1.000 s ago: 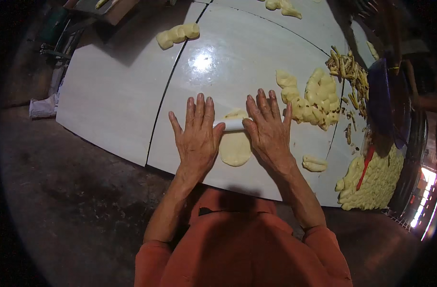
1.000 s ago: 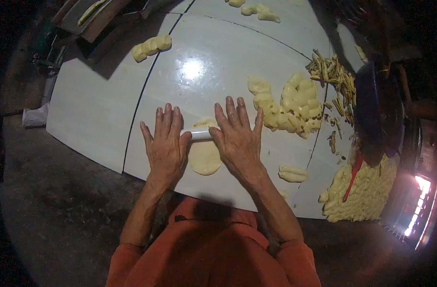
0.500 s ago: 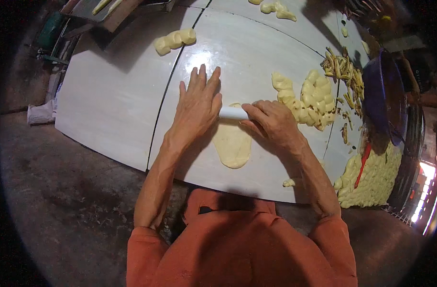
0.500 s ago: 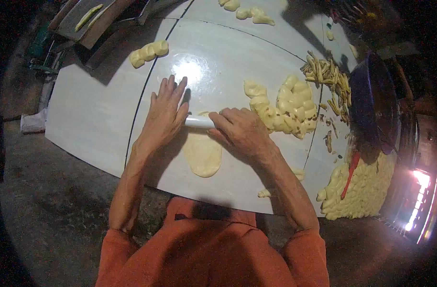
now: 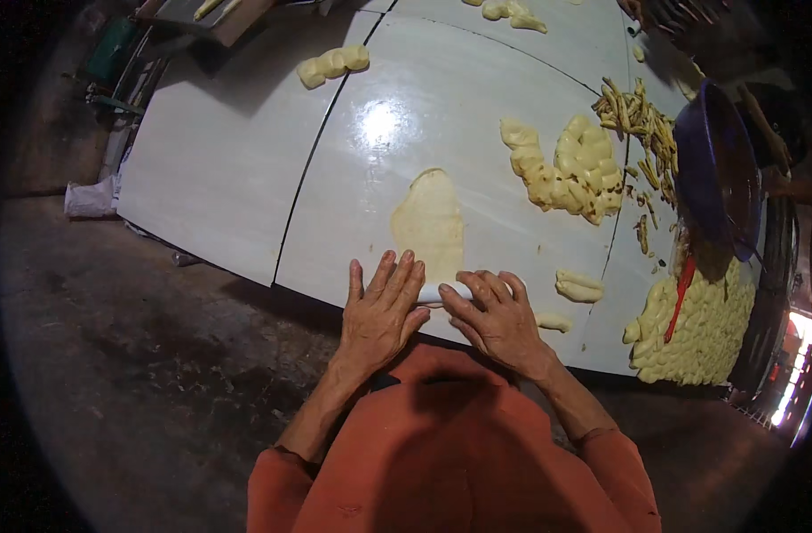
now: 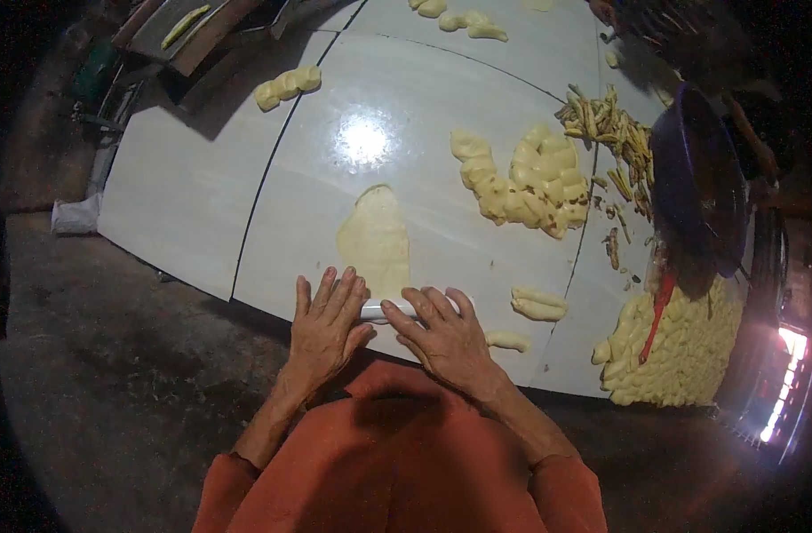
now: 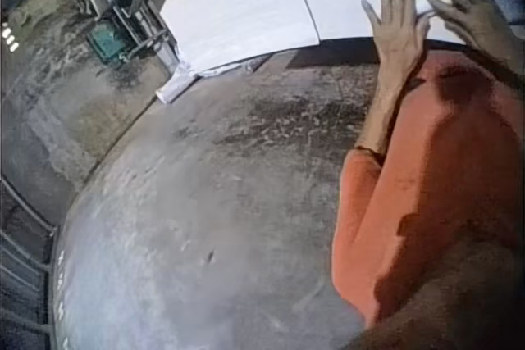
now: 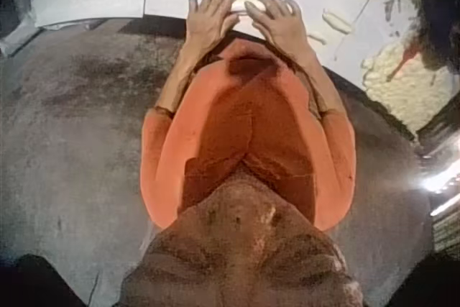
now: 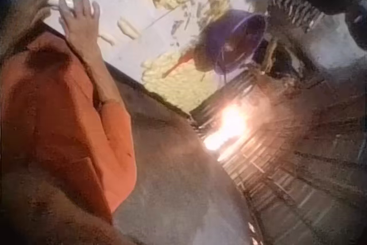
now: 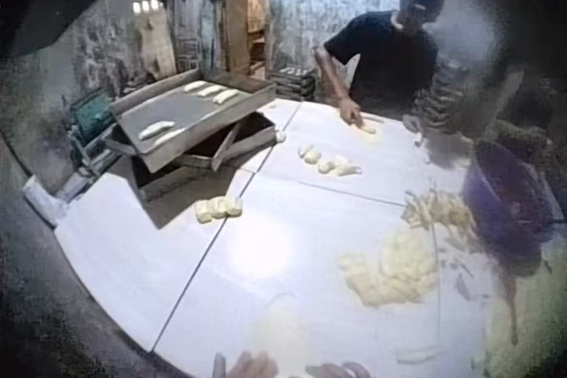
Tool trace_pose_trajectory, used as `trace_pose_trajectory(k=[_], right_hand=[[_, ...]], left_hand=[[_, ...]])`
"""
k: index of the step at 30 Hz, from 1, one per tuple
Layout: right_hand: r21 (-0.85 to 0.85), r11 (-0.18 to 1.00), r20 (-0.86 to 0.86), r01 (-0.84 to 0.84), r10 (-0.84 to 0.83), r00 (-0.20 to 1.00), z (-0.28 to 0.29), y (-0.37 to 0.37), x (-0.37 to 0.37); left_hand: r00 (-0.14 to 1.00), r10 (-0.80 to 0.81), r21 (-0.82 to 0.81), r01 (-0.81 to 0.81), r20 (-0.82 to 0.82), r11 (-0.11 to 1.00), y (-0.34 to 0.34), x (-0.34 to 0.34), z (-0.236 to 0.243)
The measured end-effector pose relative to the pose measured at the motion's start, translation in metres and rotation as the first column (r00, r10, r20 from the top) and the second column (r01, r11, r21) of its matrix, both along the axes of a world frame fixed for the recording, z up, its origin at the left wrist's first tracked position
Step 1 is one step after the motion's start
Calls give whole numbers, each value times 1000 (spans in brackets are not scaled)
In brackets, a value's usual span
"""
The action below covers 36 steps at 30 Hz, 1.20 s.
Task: The person flattens dough portions on a table with a roller, spreads chocolate filling on them using a spatula, adds banana pieces, and rolls the dough into rolls by hand.
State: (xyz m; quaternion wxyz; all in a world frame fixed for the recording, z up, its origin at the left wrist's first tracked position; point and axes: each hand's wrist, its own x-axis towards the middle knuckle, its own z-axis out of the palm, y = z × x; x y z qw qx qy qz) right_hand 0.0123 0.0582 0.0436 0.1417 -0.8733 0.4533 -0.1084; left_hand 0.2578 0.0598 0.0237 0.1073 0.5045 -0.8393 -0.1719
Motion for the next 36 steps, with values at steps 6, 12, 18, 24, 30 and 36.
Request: trace_pose_trajectory(k=[6, 12, 18, 24, 30, 36], right_hand=[[-8, 999, 110, 37, -35, 993, 17, -33, -26], [-34, 823, -34, 567, -568, 822, 11, -67, -44], [-15, 985, 95, 174, -172, 980, 5, -89, 23], [145, 960, 62, 239, -250, 966, -9, -95, 21], [-38, 926, 377, 377, -336, 863, 15, -70, -40], [-293, 103, 173, 951, -972, 158, 30, 22, -256]], left_hand=[[963, 40, -156, -84, -265, 984, -8, 20, 4], [981, 192, -49, -191, 1, 980, -55, -16, 8], [991, 126, -109, -120, 43, 987, -101, -45, -9], [982, 165, -33, -162, 92, 986, -106, -49, -6], [958, 112, 80, -138, 265, 987, -106, -44, -4], [964, 63, 71, -84, 258, 994, -45, -42, 20]])
